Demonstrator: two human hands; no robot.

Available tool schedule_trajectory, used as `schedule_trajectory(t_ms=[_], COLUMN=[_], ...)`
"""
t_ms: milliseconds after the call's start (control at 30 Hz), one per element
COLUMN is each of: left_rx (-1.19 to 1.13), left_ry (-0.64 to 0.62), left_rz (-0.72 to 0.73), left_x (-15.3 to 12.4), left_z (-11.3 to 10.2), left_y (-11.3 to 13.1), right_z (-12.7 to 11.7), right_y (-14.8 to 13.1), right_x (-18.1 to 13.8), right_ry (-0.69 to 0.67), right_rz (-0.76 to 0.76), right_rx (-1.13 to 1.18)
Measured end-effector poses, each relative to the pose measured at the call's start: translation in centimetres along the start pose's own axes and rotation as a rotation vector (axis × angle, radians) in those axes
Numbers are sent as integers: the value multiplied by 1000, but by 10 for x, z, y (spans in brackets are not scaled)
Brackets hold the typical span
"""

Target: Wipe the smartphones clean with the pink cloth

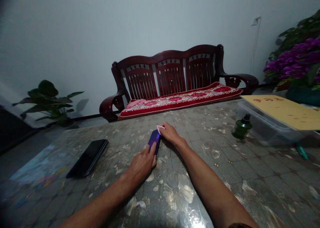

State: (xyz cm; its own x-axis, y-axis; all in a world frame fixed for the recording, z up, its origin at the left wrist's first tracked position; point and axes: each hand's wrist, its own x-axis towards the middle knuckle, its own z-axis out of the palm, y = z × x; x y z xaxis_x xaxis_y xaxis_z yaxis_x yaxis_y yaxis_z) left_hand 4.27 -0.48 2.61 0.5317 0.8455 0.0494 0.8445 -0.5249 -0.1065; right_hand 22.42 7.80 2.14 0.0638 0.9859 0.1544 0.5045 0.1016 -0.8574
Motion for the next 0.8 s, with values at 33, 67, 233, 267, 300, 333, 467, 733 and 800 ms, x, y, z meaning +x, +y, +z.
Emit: schedule_trajectory(t_ms=[33,67,233,267,300,333,467,733,800], left_rx=[-3,-6,-67,-92,-119,-149,-259,-397,-462], left_ry=[4,7,0,-8,-18,-28,-44,31,75], left_rz=[0,2,-10,-19,-29,-40,-99,-239,-259], left_x=[0,-1,-4,-5,-6,-7,-11,-16,-17], left_z=[1,1,-3,-6,-8,-10,-15,-7,-5], left_y=[-2,-4,-13,-15,-17,-19,-27,-44,-50], right_z=[1,1,1,0,0,0,3,15,22], right_y=[-1,-2,-6,-7,-8,-9,-15,-18,-16], right_x=[0,-1,-1,-1,-1,-1,1,19,27], right_ry=[10,16,32,39,44,48,51,38,32], right_rz=[-5,-12,-49,-54,-57,-61,-97,-84,-89], right_rx=[14,26,33,30,26,26,53,134,190])
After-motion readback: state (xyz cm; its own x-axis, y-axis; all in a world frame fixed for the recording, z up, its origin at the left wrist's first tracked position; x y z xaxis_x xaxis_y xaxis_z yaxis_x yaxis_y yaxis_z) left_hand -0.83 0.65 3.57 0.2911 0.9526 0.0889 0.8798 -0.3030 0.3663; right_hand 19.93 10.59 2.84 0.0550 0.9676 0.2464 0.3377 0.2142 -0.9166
